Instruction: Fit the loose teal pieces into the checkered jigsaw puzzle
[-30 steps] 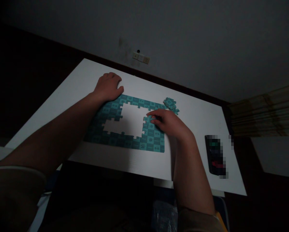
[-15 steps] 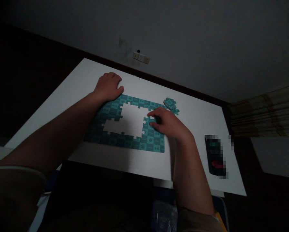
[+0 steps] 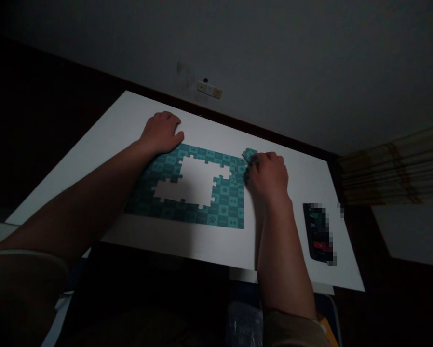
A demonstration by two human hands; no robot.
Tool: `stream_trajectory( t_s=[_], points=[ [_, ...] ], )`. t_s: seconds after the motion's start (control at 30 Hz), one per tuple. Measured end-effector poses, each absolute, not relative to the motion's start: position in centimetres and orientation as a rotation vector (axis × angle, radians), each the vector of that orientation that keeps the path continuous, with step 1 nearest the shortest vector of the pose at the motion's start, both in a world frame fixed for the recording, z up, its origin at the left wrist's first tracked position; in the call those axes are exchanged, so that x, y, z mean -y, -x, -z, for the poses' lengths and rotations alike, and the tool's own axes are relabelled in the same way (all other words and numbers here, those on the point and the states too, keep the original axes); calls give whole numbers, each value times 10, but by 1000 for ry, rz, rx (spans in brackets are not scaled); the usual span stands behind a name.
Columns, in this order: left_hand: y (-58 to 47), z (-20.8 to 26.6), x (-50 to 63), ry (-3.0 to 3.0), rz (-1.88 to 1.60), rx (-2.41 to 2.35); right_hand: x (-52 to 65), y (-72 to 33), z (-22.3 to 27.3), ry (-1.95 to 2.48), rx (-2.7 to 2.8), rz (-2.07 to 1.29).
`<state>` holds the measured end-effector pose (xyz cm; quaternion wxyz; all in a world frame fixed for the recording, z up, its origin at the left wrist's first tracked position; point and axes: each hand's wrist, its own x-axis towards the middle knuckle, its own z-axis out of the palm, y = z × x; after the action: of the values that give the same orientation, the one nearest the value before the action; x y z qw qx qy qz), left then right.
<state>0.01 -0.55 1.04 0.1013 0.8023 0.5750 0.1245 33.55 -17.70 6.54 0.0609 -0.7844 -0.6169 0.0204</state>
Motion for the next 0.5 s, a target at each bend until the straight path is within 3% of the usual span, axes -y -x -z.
stream_trajectory(
  t_s=[0.5],
  points=[
    [1, -7, 2, -2394, -374, -1693, 185, -334, -64, 2307, 2021, -221]
  ],
)
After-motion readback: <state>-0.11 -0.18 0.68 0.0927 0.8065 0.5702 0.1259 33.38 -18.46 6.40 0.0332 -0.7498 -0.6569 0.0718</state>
